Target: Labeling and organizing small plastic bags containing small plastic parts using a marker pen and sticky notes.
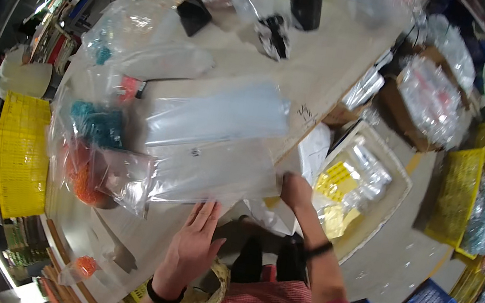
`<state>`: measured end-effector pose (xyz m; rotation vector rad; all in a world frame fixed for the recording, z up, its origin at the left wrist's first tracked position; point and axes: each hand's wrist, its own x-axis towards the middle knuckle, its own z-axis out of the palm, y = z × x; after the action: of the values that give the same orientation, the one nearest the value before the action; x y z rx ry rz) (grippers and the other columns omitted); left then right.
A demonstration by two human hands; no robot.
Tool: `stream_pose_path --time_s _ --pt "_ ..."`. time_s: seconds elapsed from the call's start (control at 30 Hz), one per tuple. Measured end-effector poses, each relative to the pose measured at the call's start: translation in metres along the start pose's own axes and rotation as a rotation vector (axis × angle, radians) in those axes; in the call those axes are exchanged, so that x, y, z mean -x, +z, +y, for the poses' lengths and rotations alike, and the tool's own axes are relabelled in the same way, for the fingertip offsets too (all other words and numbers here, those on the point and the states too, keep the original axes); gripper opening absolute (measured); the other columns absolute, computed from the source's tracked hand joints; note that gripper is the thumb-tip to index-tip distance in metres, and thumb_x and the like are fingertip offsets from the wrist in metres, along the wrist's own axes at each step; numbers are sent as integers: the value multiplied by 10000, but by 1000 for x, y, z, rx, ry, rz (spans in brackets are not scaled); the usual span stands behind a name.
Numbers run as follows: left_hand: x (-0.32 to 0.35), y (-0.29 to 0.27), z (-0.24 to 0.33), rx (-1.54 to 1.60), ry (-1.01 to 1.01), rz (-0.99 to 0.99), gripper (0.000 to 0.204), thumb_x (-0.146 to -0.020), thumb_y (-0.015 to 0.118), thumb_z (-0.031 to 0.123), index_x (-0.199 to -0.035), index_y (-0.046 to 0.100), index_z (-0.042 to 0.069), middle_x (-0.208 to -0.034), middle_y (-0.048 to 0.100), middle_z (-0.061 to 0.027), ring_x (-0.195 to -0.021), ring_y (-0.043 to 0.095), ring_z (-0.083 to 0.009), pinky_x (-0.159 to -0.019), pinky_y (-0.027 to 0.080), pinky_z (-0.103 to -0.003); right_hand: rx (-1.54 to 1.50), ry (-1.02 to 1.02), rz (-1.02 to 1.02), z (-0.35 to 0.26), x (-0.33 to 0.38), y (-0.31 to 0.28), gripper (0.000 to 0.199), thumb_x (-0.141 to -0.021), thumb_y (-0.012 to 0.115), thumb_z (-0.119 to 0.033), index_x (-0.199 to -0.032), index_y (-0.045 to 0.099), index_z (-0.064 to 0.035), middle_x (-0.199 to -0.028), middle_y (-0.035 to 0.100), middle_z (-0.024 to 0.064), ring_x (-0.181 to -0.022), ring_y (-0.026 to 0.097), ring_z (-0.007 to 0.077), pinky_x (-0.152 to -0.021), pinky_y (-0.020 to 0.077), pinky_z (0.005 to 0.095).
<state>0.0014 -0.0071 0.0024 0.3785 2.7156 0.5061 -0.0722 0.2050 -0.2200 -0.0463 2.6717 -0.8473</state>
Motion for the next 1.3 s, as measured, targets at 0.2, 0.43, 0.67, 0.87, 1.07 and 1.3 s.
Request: stream_pose_path --time_s 0.2,0.43,0.67,0.87,1.07,1.3 --pt "56 -33 4 394 159 50 835 -806 709 306 -1400 258 -70 -1396 350 -271 -1272 398 -402 -1023 383 -411 -560 89 -375 -90 143 -165 249 -805 691 -171 -973 622 -1 -714 601 71 -634 578 108 -594 472 265" --pt "140 -54 -26 1185 -226 94 360 -901 629 175 -1171 554 -52 -940 645 -62 -839 578 -91 -733 480 -247 -397 -440 -618 -264 139 -162 217 -854 649 -187 -1029 615 -63 -701 614 96 -575 578 118 -538 459 269" --pt "226 -51 -97 1311 -582 448 239 -920 571 139 -1094 609 -21 -839 635 11 -755 557 -50 -672 467 -220 -125 -563 -234 -341 -51 -94 350 -813 600 -209 -1152 598 -119 -768 661 103 -667 638 236 -640 505 355" --pt "290 -34 -117 1649 -755 773 325 -884 520 43 -1204 536 -14 -1041 592 2 -909 542 -66 -783 456 -227 408 -664 0 -371 -190 -34 496 -782 587 -158 -1270 510 -114 -1011 641 215 -966 605 377 -817 474 456" --pt "324 -36 -122 1641 -857 1086 357 -837 646 41 -1171 529 -6 -966 644 -30 -816 610 -76 -676 493 -221 798 -807 -17 -372 -211 -7 382 -812 573 -72 -1188 552 -141 -960 627 182 -918 598 380 -749 476 483" --pt "352 -18 -130 1619 -967 1162 333 -811 701 64 -1101 548 3 -901 659 -36 -751 622 -76 -661 503 -215 653 -1157 -101 -382 -156 -51 179 -883 515 -141 -1045 591 -140 -981 593 123 -861 598 363 -716 487 426"
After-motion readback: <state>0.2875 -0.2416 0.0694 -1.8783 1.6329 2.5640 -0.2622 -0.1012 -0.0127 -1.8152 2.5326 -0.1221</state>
